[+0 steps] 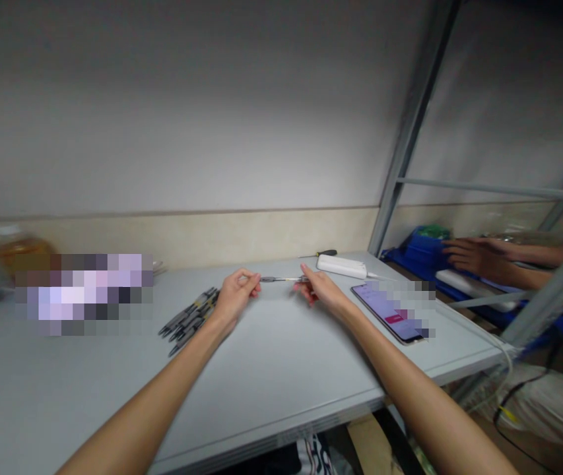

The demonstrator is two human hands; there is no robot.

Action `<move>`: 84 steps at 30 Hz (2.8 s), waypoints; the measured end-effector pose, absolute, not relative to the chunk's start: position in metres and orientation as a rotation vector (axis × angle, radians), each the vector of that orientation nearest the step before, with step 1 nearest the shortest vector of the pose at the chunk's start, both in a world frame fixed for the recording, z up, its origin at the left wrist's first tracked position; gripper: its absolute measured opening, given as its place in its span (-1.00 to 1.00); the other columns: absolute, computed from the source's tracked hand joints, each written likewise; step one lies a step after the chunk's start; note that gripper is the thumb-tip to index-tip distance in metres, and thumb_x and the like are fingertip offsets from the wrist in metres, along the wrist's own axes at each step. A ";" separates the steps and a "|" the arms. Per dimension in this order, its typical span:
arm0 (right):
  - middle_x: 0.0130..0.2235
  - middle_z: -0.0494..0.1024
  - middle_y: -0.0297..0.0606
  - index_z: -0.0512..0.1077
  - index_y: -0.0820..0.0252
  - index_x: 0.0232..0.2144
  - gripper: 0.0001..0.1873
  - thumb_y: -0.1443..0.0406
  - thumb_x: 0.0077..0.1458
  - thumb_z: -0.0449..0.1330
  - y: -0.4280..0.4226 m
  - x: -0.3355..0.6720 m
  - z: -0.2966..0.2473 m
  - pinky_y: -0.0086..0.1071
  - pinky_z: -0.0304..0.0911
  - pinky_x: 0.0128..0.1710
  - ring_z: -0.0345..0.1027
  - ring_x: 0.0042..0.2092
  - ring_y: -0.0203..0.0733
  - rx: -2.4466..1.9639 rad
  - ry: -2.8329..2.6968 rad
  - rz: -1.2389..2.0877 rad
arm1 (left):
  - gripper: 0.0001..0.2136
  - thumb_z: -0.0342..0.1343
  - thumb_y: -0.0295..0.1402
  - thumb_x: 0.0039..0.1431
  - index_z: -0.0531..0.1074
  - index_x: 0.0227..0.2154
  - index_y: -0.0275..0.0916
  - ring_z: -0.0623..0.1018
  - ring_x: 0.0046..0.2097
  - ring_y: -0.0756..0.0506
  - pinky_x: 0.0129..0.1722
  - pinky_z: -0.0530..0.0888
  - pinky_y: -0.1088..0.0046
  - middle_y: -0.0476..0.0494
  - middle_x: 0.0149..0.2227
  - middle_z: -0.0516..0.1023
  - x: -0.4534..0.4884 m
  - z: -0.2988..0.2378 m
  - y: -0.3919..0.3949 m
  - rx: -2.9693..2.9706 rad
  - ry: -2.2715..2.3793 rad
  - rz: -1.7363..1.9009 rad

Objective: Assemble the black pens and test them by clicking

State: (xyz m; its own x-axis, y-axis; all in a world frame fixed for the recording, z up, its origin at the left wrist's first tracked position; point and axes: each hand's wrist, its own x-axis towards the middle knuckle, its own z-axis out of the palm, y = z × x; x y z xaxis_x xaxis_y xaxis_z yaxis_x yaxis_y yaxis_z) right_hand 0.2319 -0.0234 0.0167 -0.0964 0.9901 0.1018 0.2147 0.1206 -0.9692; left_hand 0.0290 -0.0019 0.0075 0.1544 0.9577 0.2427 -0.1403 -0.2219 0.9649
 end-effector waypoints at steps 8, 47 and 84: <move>-0.65 0.30 -0.43 0.39 0.29 -0.53 -0.61 0.03 -0.12 0.21 -0.022 0.233 0.018 -0.50 0.11 -0.66 0.14 -0.64 -0.42 -1.112 -1.513 0.979 | -0.65 0.26 -0.12 -0.27 0.31 -0.56 -0.29 0.33 -0.58 0.09 -0.51 0.27 0.56 0.05 -0.65 0.39 0.023 0.004 0.006 1.233 0.887 1.368; -0.66 0.31 -0.39 0.47 0.26 -0.51 -0.67 0.16 0.10 0.05 -0.031 0.228 0.020 -0.47 0.08 -0.51 0.18 -0.56 -0.34 -1.247 -1.860 0.388 | -0.68 0.28 -0.21 -0.31 0.31 -0.56 -0.29 0.34 -0.56 0.09 -0.45 0.32 0.53 0.01 -0.62 0.42 0.025 0.005 0.002 1.154 0.897 1.289; -0.27 0.54 -0.01 0.50 0.21 -0.26 -0.61 0.22 0.14 -0.10 -0.042 0.205 0.010 -0.33 0.17 -0.34 0.42 -0.25 -0.03 -1.915 -2.369 -0.257 | -0.88 -0.02 -0.34 0.12 0.38 -0.39 -0.24 0.41 -0.38 0.00 -0.37 0.27 0.52 -0.02 -0.44 0.46 0.030 0.013 -0.021 2.512 0.923 0.897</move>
